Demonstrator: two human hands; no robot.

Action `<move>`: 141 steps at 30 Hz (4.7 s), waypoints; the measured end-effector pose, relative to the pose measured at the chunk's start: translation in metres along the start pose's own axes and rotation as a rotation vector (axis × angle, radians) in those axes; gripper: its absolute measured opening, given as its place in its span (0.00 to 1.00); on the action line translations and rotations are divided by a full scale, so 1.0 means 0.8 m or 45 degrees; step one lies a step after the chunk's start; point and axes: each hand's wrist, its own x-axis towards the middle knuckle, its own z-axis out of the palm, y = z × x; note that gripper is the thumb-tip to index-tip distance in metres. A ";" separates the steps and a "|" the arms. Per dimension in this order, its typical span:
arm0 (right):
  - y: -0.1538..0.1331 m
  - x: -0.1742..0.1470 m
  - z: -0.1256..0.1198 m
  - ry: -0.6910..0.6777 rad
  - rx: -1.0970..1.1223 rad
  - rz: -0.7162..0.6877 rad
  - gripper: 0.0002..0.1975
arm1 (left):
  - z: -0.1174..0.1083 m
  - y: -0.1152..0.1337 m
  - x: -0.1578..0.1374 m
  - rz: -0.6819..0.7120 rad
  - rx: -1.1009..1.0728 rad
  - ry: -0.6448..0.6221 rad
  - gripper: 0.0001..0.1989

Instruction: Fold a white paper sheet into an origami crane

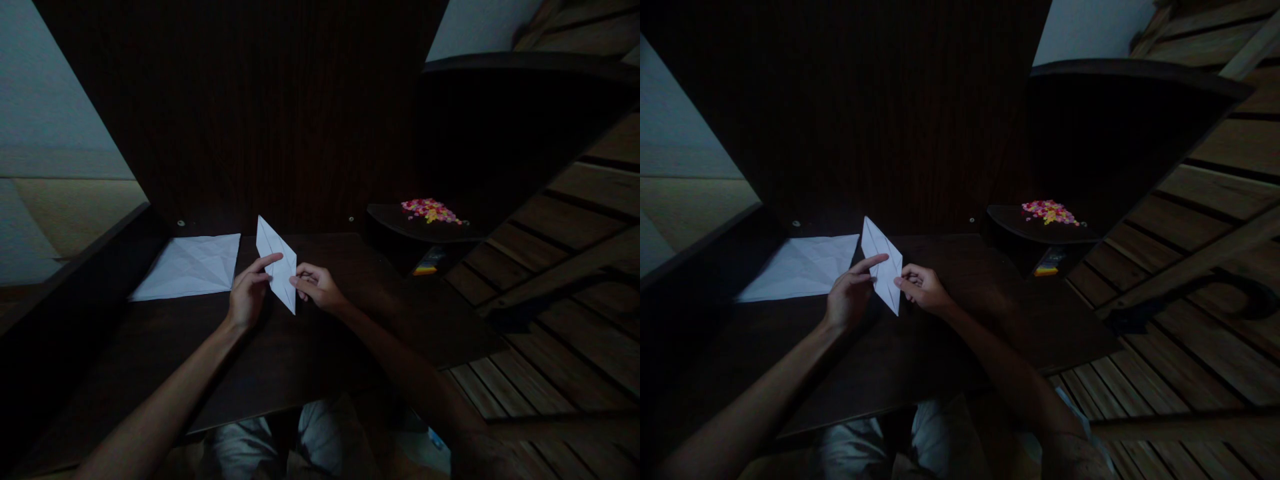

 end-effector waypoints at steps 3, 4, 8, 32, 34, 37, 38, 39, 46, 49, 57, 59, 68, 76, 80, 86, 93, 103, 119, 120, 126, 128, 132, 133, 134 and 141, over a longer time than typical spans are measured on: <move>-0.001 -0.001 0.002 0.060 -0.011 0.003 0.15 | -0.003 -0.006 0.004 -0.011 0.081 0.044 0.17; -0.002 -0.001 0.003 0.075 -0.013 0.006 0.15 | -0.004 -0.007 0.005 -0.008 0.116 0.048 0.17; -0.002 -0.003 0.002 0.084 0.019 0.006 0.14 | -0.008 -0.012 0.005 0.055 0.305 0.062 0.18; 0.007 0.000 0.008 -0.215 0.047 0.100 0.16 | -0.002 0.000 0.003 0.268 0.326 0.206 0.25; 0.009 0.001 0.010 -0.227 0.050 0.104 0.18 | -0.001 0.001 0.002 0.269 0.326 0.198 0.25; 0.010 0.002 0.012 -0.187 0.094 0.177 0.21 | -0.002 0.002 0.001 0.255 0.320 0.196 0.25; 0.010 0.002 0.012 -0.175 0.112 0.212 0.21 | -0.002 0.002 0.002 0.258 0.312 0.198 0.24; 0.011 0.003 0.012 -0.168 0.126 0.243 0.22 | -0.003 0.002 0.002 0.267 0.300 0.197 0.23; 0.010 0.001 0.008 -0.233 0.127 0.279 0.20 | -0.002 0.000 0.005 0.291 0.265 0.248 0.18; 0.009 -0.001 0.008 -0.262 0.136 0.257 0.19 | -0.001 0.001 0.005 0.265 0.259 0.276 0.17; 0.005 0.001 0.015 -0.170 0.132 0.228 0.22 | -0.002 0.002 0.005 0.293 0.296 0.246 0.13; 0.005 0.001 0.016 -0.147 0.121 0.214 0.21 | -0.002 0.001 0.005 0.298 0.297 0.238 0.13; 0.004 -0.002 0.014 -0.059 0.067 0.186 0.20 | -0.003 -0.001 0.007 0.305 0.251 0.217 0.12; -0.001 -0.005 0.018 0.000 0.053 0.181 0.21 | -0.002 0.002 0.007 0.312 0.264 0.220 0.10; -0.001 -0.005 0.017 -0.002 0.050 0.169 0.21 | -0.002 0.001 0.007 0.305 0.288 0.234 0.10; 0.005 -0.002 0.015 -0.053 0.054 0.155 0.22 | -0.002 0.002 0.008 0.313 0.327 0.258 0.11; 0.009 -0.001 0.020 0.013 0.146 0.131 0.25 | 0.002 0.004 0.003 0.295 0.393 0.240 0.10; 0.002 -0.007 0.022 0.058 0.044 0.080 0.22 | 0.006 0.013 -0.002 0.211 0.397 0.150 0.10; -0.002 -0.009 0.022 0.002 0.035 0.032 0.19 | -0.008 0.009 0.003 0.335 0.719 0.074 0.16; -0.004 -0.007 0.021 0.037 0.046 0.014 0.19 | -0.008 0.010 0.003 0.325 0.713 0.047 0.16; -0.009 0.000 0.011 0.226 0.061 -0.019 0.18 | -0.006 0.009 0.000 0.202 0.473 -0.208 0.15; -0.008 0.001 0.010 0.231 0.045 -0.015 0.18 | -0.005 0.004 -0.001 0.067 0.341 -0.342 0.18; -0.004 0.001 0.009 0.274 0.044 -0.017 0.17 | -0.004 -0.009 -0.001 0.069 0.285 -0.412 0.22; -0.004 0.001 0.010 0.295 0.052 -0.013 0.18 | -0.003 -0.011 -0.001 0.112 0.292 -0.396 0.23; -0.003 0.002 0.010 0.313 0.064 -0.007 0.18 | -0.003 -0.013 0.000 0.154 0.299 -0.382 0.23; 0.000 0.007 0.007 0.376 0.193 0.016 0.17 | -0.005 -0.015 0.003 0.473 0.796 -0.147 0.10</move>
